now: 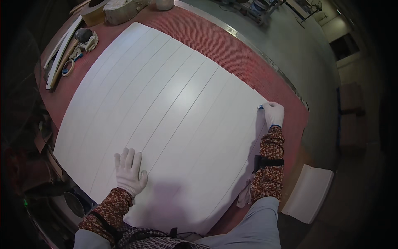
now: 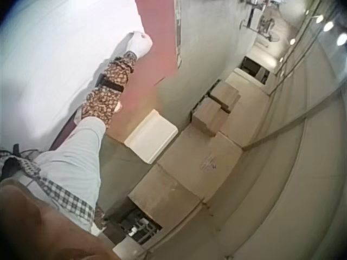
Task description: The recorder uses a pen to mark lines on a white board, cleans it with a cloth, and then stacks it with other similar boards.
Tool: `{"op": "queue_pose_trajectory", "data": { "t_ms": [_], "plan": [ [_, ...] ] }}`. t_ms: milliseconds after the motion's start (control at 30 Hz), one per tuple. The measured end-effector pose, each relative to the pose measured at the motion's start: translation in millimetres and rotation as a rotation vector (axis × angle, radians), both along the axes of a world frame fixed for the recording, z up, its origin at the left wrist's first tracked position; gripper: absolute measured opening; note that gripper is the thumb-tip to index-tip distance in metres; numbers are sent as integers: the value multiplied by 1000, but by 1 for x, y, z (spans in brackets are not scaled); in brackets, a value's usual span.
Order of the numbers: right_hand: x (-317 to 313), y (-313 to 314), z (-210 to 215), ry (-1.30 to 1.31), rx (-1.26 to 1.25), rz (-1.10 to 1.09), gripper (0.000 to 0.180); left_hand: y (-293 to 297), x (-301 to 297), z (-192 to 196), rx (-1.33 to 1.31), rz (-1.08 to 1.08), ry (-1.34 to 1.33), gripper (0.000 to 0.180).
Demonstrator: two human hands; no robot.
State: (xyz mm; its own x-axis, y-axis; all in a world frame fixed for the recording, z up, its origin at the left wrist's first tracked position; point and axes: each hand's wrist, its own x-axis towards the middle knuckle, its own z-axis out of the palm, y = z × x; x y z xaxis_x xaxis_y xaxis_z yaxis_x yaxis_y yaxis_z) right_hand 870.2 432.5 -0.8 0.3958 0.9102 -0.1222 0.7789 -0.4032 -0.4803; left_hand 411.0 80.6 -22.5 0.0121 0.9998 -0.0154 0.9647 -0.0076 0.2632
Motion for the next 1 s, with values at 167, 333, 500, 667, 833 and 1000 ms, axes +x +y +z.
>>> {"op": "queue_pose_trajectory", "data": {
  "t_ms": [167,333,500,667,833,1000],
  "plan": [
    [15,20,-11,87,263,-73,35,-1,2,-4,-3,-12,-16,76],
    [4,15,-5,47,200,-43,34,-2,0,-5,-1,-13,7,76],
    [6,-9,-7,69,61,23,31,0,-2,3,-5,5,23,74],
    [16,18,-14,124,271,-49,33,-2,1,-4,25,-3,3,74],
    [4,7,-14,99,196,-44,33,1,4,1,8,-1,20,72],
    [-9,-59,5,134,6,43,31,3,3,4,34,-4,-6,71]
  ]
}}
